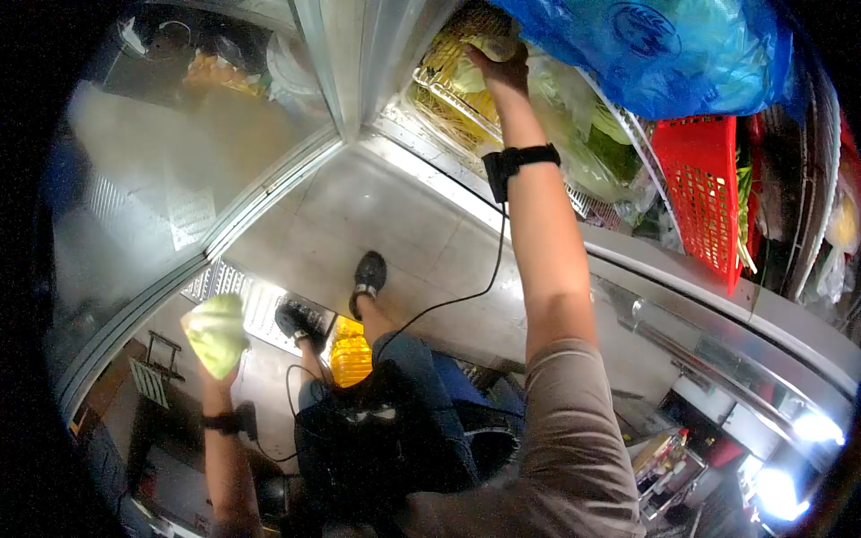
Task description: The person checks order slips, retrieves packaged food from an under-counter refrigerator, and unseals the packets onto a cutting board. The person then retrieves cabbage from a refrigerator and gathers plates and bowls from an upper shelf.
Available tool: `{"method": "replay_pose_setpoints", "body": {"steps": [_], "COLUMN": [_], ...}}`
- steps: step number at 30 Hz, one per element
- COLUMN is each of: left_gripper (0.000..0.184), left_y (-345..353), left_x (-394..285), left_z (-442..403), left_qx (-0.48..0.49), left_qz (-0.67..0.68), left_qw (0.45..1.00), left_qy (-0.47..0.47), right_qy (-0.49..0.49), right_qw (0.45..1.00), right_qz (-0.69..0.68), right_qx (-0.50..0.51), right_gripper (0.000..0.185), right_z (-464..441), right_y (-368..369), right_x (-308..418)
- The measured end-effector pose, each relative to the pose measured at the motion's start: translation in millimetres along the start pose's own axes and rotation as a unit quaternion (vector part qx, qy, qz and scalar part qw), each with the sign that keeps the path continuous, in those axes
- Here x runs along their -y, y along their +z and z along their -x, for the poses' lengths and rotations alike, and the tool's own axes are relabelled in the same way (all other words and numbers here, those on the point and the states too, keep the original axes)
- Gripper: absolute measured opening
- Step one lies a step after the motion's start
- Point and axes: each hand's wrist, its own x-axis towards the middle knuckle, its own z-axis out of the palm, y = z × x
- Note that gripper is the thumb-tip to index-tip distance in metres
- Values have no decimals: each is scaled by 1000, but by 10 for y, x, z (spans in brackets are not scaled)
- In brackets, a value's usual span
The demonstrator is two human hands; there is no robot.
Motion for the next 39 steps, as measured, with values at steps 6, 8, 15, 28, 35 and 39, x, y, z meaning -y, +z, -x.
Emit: {"method": "replay_pose_setpoints", "body": {"steps": [6, 8, 15, 28, 35, 39], "left_gripper": [71, 73, 69, 98, 84, 90], "left_y": [-799, -1224, -1395, -484, -240, -344], "left_x": [-99, -120, -1266, -4328, -4230, -3960], "left_z": [595, 762, 1590, 1559, 1349, 1326], "left_qx": [-17, -56, 149, 615, 400, 431], "left_qz": [-476, -131, 167, 0, 80, 137], "left_qw": [854, 978, 935, 732, 887, 876], "left_qy": [212, 150, 273, 295, 214, 169], "right_qy": [-41, 54, 155, 166, 138, 140], "right_qw": [997, 976, 753, 714, 717, 702], "right_qz": [30, -185, -634, -674, -679, -686], "right_qx": [-58, -98, 87, 90, -72, -128], "right_gripper": [69, 56, 45, 63, 65, 65], "right_z": [-202, -79, 1610, 5835, 7408, 7936], "right_y": [220, 150, -804, -2621, -2951, -2806], "right_x": [-201, -244, 459, 2157, 2203, 2172]}}
